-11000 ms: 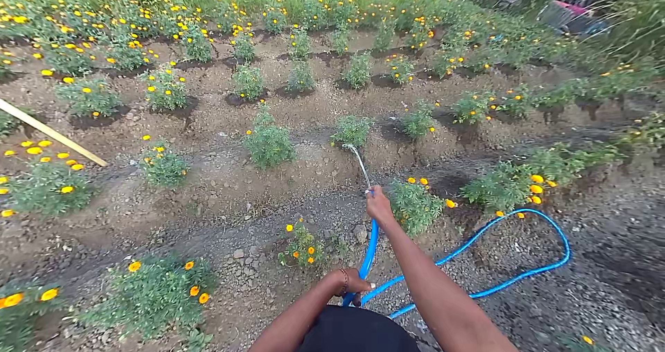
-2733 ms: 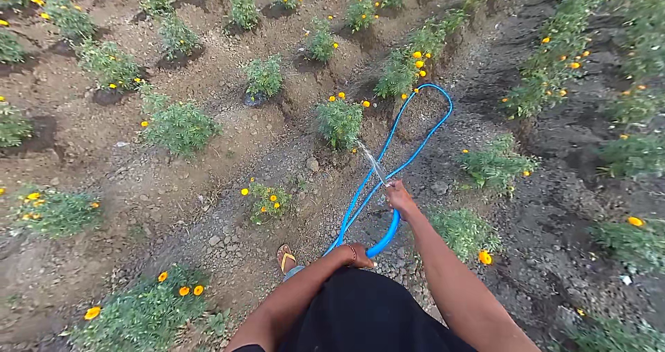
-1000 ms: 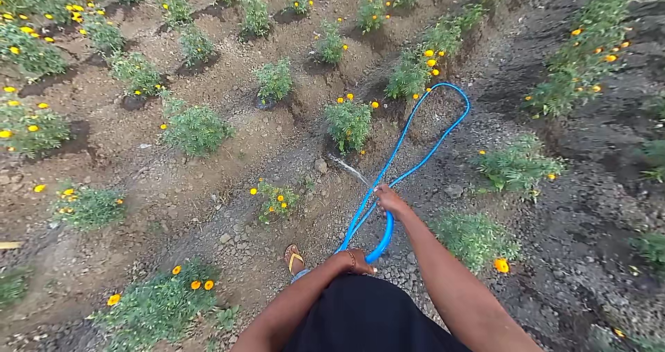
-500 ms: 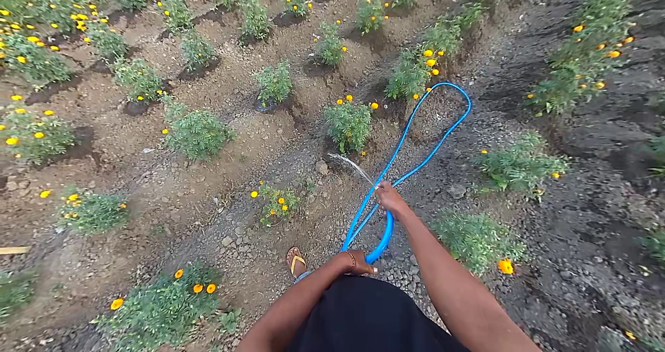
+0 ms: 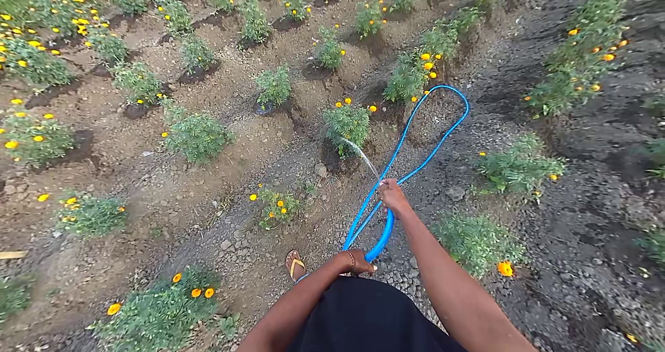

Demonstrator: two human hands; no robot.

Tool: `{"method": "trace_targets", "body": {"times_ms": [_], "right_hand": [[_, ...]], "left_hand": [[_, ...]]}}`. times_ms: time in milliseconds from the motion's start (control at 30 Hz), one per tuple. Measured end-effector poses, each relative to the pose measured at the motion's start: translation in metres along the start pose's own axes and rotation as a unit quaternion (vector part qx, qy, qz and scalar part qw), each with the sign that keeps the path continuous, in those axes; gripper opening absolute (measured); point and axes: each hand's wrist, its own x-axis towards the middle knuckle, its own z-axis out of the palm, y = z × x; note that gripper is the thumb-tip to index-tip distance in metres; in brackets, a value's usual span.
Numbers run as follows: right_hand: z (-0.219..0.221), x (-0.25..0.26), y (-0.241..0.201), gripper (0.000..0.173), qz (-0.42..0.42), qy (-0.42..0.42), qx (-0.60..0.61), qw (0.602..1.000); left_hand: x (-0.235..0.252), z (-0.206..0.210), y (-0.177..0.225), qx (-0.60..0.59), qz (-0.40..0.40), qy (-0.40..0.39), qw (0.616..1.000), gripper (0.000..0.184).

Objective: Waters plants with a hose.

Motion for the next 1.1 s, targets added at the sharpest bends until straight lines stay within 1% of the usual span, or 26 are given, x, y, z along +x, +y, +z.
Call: {"method": "trace_targets", "body": {"times_ms": [133,367,533,900,1100], "right_hand": [[-0.003,0.001,0.002,0.036,-0.009,0.014,0.011,1.0],[-0.008,0.001,0.007,0.035,0.003,0.028,0.009,1.0],[-0.008,-0.002,0.006,0.038,0.014,0.017,-0.005,1.0],[-0.003,0.006,0.022,0.038,0.036,0.003,-0.015,0.999],[-0.002,0.003,0.02,0.038,0.04,-0.003,-0.012,0.999]], "left_hand": [[-0.001,-0.002,0.003,-0.004,0.0,-0.001,1.0,0.056],[-0.005,-0.004,0.009,0.01,-0.011,-0.006,1.0,0.057],[-0.002,0.001,0.008,-0.006,-0.001,-0.005,1.0,0.056],[-0.001,0.007,0.004,-0.001,-0.002,-0.008,1.0,0.056],[-0.004,0.008,0.006,0.0,-0.007,-0.008,1.0,0.057]]}}
